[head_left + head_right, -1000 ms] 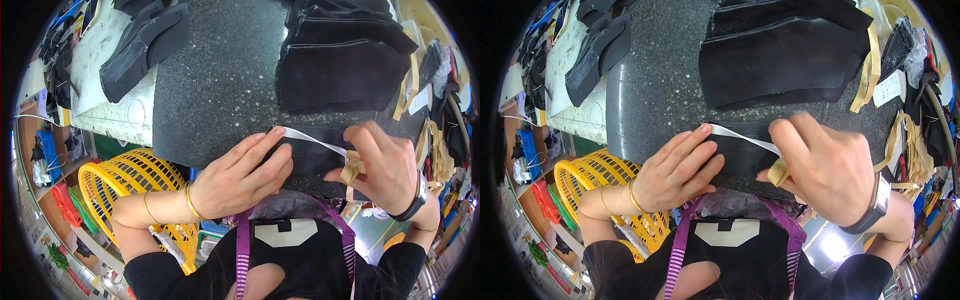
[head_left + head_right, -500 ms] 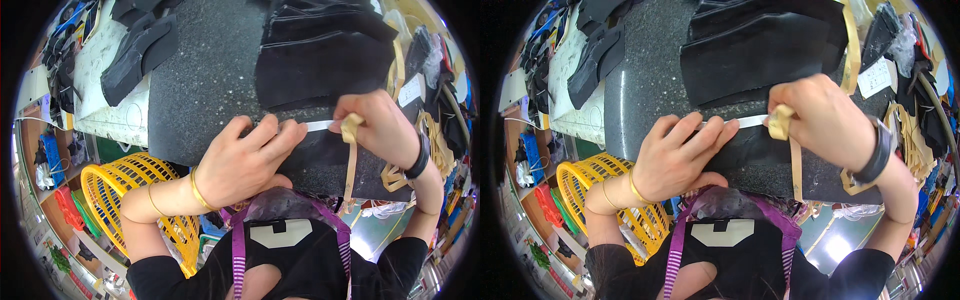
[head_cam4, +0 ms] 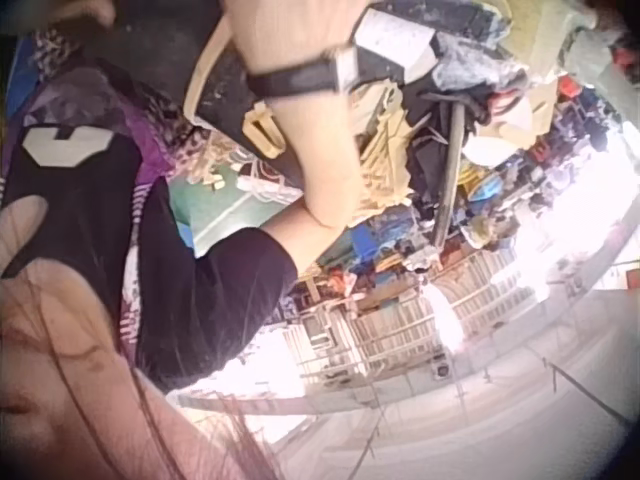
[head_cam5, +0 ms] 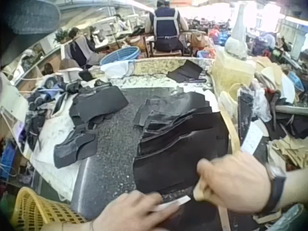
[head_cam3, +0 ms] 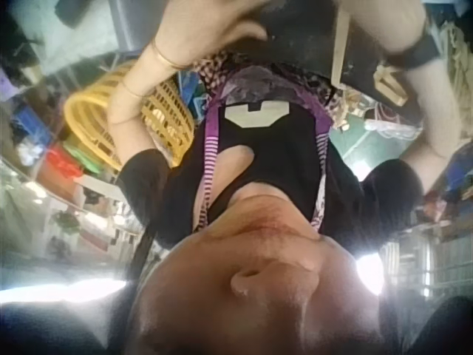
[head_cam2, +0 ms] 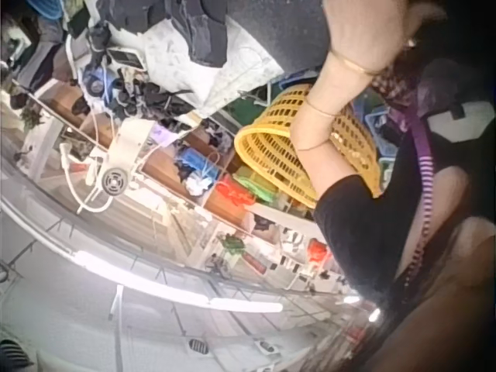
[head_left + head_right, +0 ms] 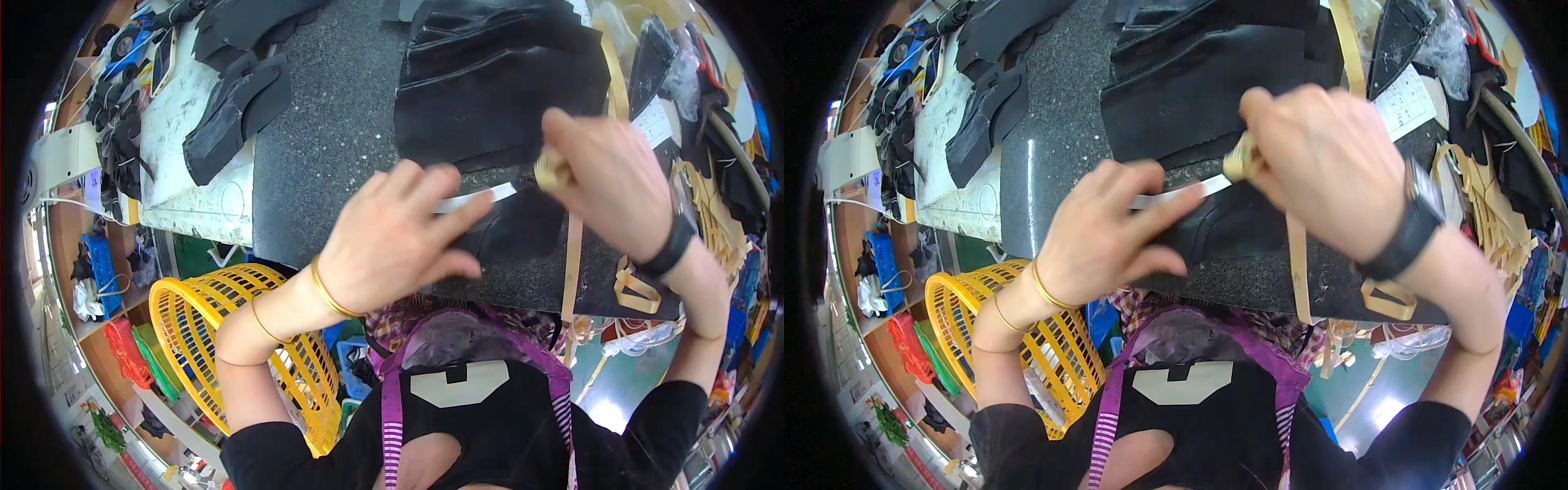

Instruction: Applying white adhesive tape to the edges of black fabric shoe components.

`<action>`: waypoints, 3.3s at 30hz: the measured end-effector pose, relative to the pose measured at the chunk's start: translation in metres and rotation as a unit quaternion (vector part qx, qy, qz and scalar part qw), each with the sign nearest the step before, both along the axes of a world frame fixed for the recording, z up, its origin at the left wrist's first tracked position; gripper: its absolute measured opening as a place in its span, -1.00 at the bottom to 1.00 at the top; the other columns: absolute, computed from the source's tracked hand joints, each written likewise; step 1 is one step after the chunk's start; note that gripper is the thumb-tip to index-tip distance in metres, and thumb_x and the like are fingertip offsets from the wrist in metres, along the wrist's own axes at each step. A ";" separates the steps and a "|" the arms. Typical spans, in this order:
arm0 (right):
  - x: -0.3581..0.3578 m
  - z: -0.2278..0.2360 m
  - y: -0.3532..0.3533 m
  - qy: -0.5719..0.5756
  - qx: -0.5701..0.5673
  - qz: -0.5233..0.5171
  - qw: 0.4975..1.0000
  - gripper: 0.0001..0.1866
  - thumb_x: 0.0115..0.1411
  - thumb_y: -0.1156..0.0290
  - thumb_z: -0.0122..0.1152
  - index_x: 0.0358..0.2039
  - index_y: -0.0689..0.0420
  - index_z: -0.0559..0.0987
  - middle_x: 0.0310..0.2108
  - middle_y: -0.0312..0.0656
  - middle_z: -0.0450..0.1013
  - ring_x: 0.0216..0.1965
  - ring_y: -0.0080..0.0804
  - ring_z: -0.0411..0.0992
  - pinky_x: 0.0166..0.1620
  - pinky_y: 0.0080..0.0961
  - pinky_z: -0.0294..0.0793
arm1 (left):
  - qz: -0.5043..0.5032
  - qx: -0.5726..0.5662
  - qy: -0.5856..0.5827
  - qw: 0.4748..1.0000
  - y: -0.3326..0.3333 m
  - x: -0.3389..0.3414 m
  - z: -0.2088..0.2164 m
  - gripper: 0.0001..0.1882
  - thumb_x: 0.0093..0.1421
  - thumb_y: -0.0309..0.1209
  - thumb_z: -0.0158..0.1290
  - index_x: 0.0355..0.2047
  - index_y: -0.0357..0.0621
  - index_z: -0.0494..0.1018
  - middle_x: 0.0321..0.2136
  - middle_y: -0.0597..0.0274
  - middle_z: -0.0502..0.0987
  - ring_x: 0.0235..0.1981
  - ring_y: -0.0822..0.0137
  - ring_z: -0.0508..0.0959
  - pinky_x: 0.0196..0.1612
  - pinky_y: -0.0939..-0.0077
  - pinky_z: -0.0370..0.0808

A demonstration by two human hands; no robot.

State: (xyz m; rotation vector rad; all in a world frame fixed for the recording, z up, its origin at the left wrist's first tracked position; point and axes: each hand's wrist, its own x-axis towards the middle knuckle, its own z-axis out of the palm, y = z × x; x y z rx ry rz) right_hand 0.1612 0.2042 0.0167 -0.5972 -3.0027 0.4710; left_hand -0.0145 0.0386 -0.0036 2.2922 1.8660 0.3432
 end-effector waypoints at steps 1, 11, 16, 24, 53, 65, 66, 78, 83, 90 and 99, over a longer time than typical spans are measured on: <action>0.001 0.003 -0.006 0.036 -0.020 0.020 0.999 -0.71 -0.07 0.43 0.33 -0.40 0.20 0.39 -0.52 -0.08 0.41 -0.40 0.00 0.42 -0.35 -0.22 0.36 | 0.032 0.034 -0.049 0.998 0.001 -0.002 -0.003 -0.45 -0.01 -0.13 0.19 0.00 0.02 0.44 -0.21 0.20 0.38 -0.29 0.21 0.37 -0.25 0.41 0.31; 0.028 0.020 -0.046 0.077 -0.174 0.156 0.969 -0.72 -0.08 0.58 0.17 -0.31 0.23 0.36 -0.49 -0.09 0.33 -0.47 -0.10 0.41 -0.44 -0.28 0.42 | 0.134 -0.415 -0.485 0.758 -0.001 -0.016 0.035 -0.78 0.20 -0.37 0.16 -0.23 -0.25 0.47 -0.23 0.22 0.55 -0.29 0.49 0.51 -0.25 0.58 0.47; 0.032 0.018 -0.050 -0.005 -0.301 0.119 0.946 -0.70 -0.03 0.59 0.23 -0.28 0.24 0.35 -0.48 -0.02 0.37 -0.47 0.00 0.44 -0.43 -0.24 0.41 | 0.015 -0.488 -0.463 0.739 0.005 -0.020 0.023 -0.69 0.22 -0.26 0.16 -0.20 -0.27 0.48 -0.38 0.37 0.54 -0.38 0.59 0.45 -0.36 0.59 0.43; 0.019 -0.010 -0.050 0.055 -0.220 0.019 0.974 -0.66 -0.04 0.68 0.19 -0.24 0.20 0.33 -0.44 -0.02 0.34 -0.36 0.02 0.35 -0.29 -0.21 0.30 | -0.199 0.087 -0.071 0.974 0.002 -0.011 -0.018 -0.75 -0.03 -0.36 0.14 -0.33 -0.19 0.45 -0.39 0.19 0.47 -0.36 0.23 0.51 -0.35 0.39 0.44; 0.023 -0.026 -0.072 0.137 0.112 0.293 0.939 -0.89 -0.07 0.43 0.16 -0.50 0.05 0.43 -0.35 -0.20 0.52 -0.30 -0.51 0.39 -0.40 -0.64 0.28 | -0.281 0.084 -0.096 0.951 0.004 -0.049 -0.014 -0.79 -0.08 -0.52 0.21 -0.37 -0.28 0.56 -0.25 0.19 0.51 -0.24 0.25 0.53 -0.20 0.40 0.54; 0.055 -0.018 -0.061 0.116 -0.088 -0.072 0.987 -0.46 -0.30 0.39 0.46 -0.28 0.21 0.41 -0.14 0.00 0.46 -0.22 -0.01 0.43 -0.23 -0.23 0.40 | 0.004 -0.011 -0.257 0.966 -0.031 0.013 -0.009 -0.22 -0.19 -0.36 0.38 0.07 -0.28 0.35 -0.17 0.05 0.50 -0.25 0.08 0.52 -0.23 0.36 0.52; 0.061 -0.021 -0.063 0.112 -0.113 -0.087 0.983 -0.50 -0.23 0.36 0.44 -0.27 0.20 0.41 -0.17 0.00 0.47 -0.26 -0.04 0.44 -0.26 -0.22 0.40 | 0.014 0.004 -0.254 0.967 -0.030 0.015 -0.010 -0.19 -0.20 -0.39 0.38 0.11 -0.28 0.32 -0.18 0.07 0.50 -0.26 0.09 0.52 -0.24 0.38 0.52; 0.060 -0.048 -0.032 0.244 0.038 0.296 0.923 -0.74 -0.15 0.38 0.19 -0.42 0.04 0.34 -0.25 -0.02 0.56 -0.41 -0.41 0.38 -0.52 -0.64 0.29 | -0.004 0.080 -0.027 0.996 -0.035 0.042 -0.012 -0.48 -0.27 -0.44 0.06 -0.17 -0.19 0.59 -0.17 0.30 0.51 -0.27 0.26 0.48 -0.43 0.60 0.53; 0.060 -0.045 -0.025 0.235 0.063 0.335 0.910 -0.76 -0.17 0.39 0.19 -0.45 0.05 0.37 -0.27 -0.02 0.55 -0.40 -0.45 0.39 -0.54 -0.69 0.24 | -0.013 0.089 0.037 0.995 -0.039 0.048 -0.017 -0.57 -0.13 -0.45 0.10 -0.16 -0.13 0.60 -0.09 0.38 0.51 -0.27 0.27 0.48 -0.41 0.66 0.53; 0.068 -0.018 -0.009 0.110 -0.030 0.276 0.954 -0.71 -0.14 0.39 0.20 -0.38 0.01 0.32 -0.09 -0.24 0.54 -0.22 -0.23 0.39 -0.17 -0.24 0.32 | -0.067 0.050 0.107 0.991 -0.031 0.049 -0.003 -0.68 0.01 -0.34 0.10 -0.19 -0.01 0.62 0.03 0.46 0.48 -0.24 0.24 0.46 -0.33 0.69 0.53; 0.064 -0.014 -0.034 0.111 -0.030 0.228 0.967 -0.82 0.06 0.51 0.15 -0.46 0.08 0.30 -0.20 -0.09 0.57 -0.09 -0.17 0.51 0.09 0.14 0.24 | -0.071 -0.021 -0.010 0.997 -0.042 0.034 0.002 -0.46 -0.09 -0.15 0.19 -0.09 -0.12 0.54 0.05 0.21 0.48 -0.16 0.19 0.49 -0.05 0.42 0.53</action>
